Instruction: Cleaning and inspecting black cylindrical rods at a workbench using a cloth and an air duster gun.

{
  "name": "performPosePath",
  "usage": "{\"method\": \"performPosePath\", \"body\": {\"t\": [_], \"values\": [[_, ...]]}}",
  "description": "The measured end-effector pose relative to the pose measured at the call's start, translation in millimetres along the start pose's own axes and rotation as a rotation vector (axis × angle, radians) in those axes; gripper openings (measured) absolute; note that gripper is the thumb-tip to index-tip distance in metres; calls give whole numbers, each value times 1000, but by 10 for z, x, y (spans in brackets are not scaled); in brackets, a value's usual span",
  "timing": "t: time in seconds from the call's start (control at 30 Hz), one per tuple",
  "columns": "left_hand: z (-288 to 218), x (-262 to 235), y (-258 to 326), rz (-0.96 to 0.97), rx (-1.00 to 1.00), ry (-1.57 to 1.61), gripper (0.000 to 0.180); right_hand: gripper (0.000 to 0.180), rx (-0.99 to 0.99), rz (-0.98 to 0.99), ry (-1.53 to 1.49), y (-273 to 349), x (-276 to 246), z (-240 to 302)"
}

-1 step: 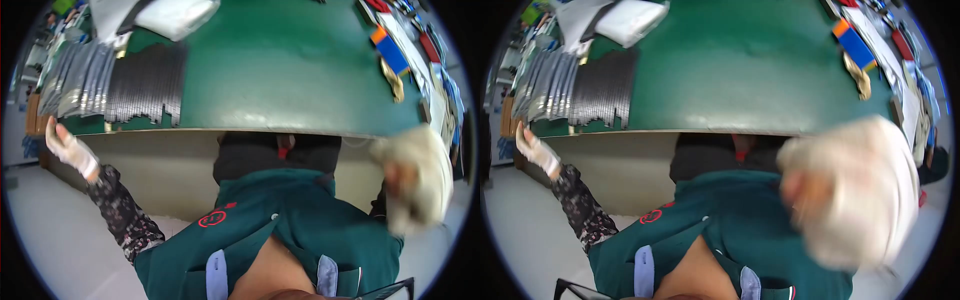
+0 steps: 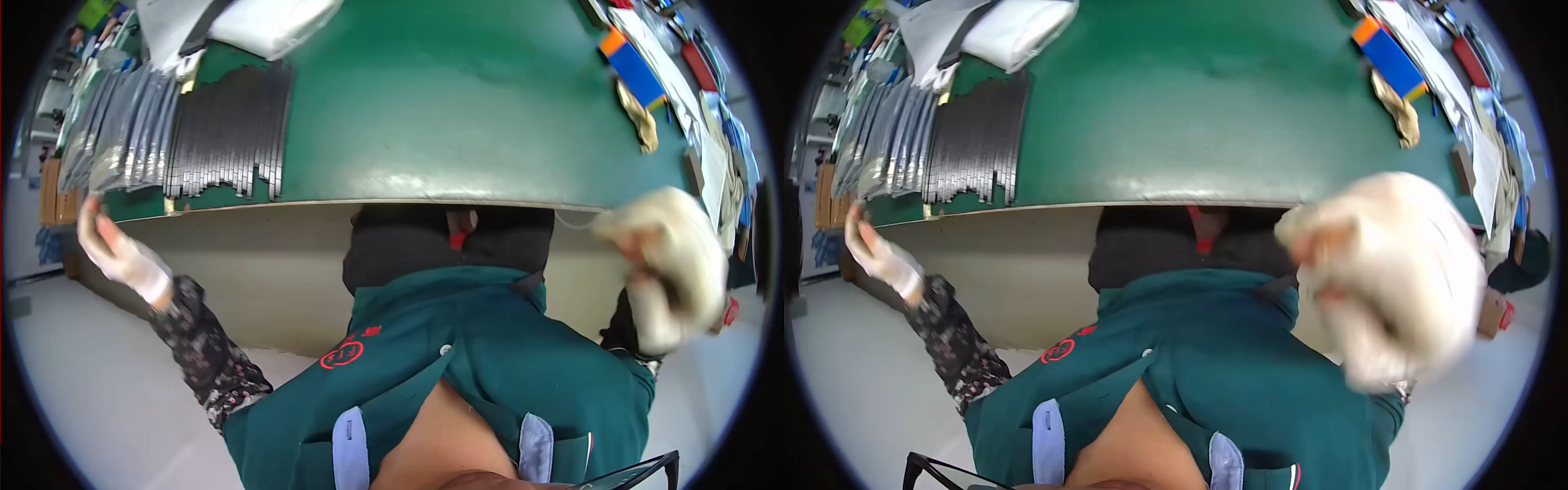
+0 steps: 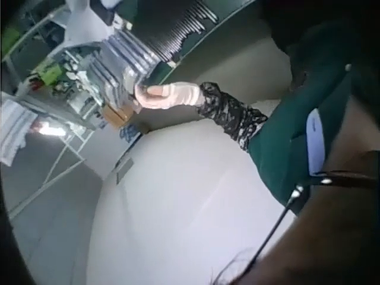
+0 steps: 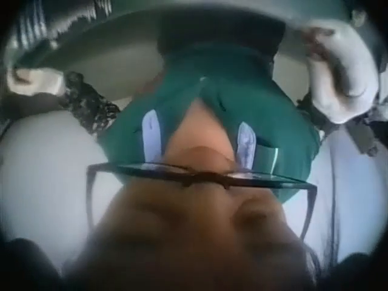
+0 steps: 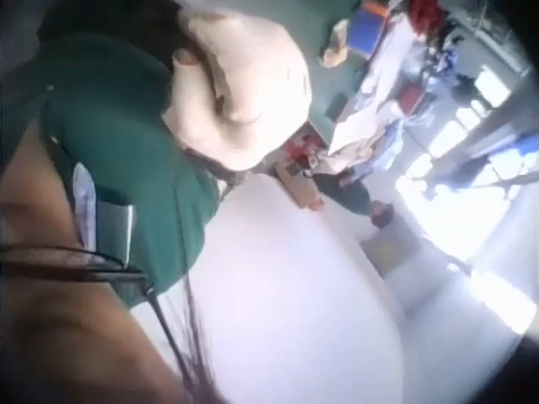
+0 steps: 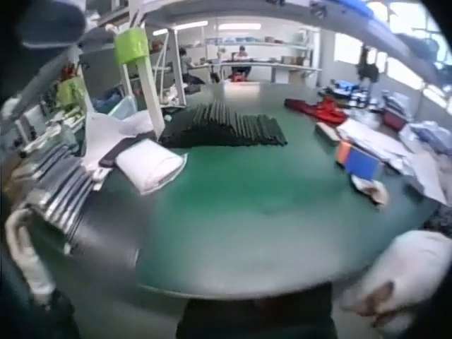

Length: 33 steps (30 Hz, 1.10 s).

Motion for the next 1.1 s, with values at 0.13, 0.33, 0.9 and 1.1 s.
{"method": "performPosePath", "body": {"t": [0.13,0.33,0.9,1.1], "values": [[-1084,16,1219,789,-37,721,31,29,720,168,-799,1264,425,-870],[-1102,175,2308,1203,-688,309,29,24,1021,-280,343,2946,381,-2244],[-1783,406,1514,710,349,470,21,13,-391,-402,593,1311,-206,657],[-2051,701,1108,738,414,496,23,20,-464,-245,698,886,-541,776]]}}
Point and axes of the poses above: each hand's wrist, its own y-axis away from the middle knuckle, its own x-axis out of the palm, z = x × y, the point moved 2 cm from there along -y, towards the middle knuckle, and after that the axes turned 10 degrees about -z, right-handed, at the moved point
